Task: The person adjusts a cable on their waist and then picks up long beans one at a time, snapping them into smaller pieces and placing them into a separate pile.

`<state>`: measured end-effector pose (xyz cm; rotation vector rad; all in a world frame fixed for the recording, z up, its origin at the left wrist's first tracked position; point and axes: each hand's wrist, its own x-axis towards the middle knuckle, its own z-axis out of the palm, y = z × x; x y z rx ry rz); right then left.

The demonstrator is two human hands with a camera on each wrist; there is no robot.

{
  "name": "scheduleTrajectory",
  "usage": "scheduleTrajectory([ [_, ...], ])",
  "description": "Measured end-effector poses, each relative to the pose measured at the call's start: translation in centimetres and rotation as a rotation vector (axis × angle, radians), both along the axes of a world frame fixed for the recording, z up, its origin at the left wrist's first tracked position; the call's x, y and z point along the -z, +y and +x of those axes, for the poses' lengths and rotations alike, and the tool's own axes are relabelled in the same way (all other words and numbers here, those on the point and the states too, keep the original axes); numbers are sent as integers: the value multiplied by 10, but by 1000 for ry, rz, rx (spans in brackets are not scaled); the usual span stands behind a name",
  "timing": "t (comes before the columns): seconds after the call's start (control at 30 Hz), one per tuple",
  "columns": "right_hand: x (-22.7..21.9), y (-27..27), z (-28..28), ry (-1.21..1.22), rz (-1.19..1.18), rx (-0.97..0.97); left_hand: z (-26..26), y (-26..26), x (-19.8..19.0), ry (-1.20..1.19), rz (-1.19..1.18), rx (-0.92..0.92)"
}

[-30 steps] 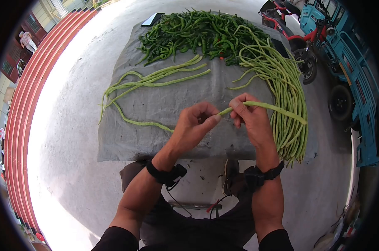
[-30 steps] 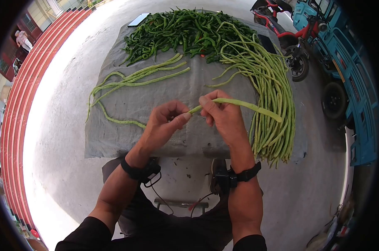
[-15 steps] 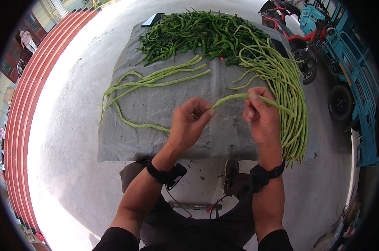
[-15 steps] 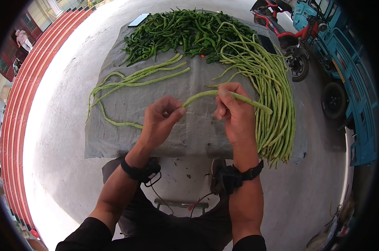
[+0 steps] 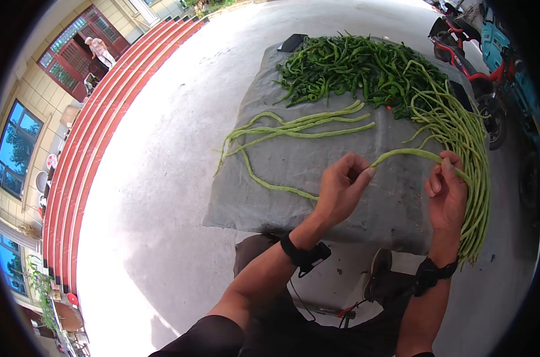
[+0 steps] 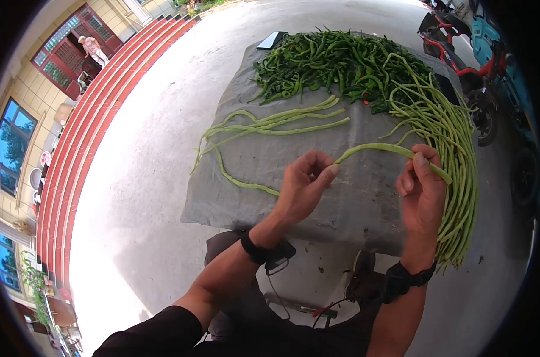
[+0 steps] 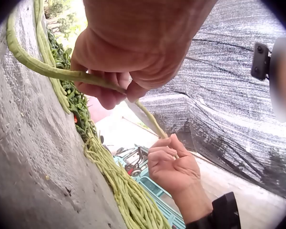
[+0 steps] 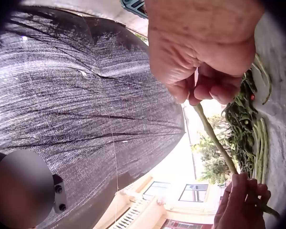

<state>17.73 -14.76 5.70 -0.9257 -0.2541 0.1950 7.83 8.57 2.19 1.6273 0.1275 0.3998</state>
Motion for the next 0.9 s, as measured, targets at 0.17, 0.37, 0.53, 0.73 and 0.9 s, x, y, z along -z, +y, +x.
scheduleTrajectory([
  [0.17, 16, -13, 15, -15, 39, 13, 2, -4, 6, -32, 55, 14],
  [0.37, 30, -16, 20, -28, 21, 1, 2, -5, 10, -92, 136, 2],
  [0.53, 29, -4, 13, -84, -143, -24, 2, -6, 11, -145, 123, 53],
  [0.73, 20, 9, -1, -109, -236, -73, 0, -11, 9, -129, 83, 140],
  [0.9, 28, 10, 1, -86, -229, -108, -1, -10, 5, -103, 92, 126],
])
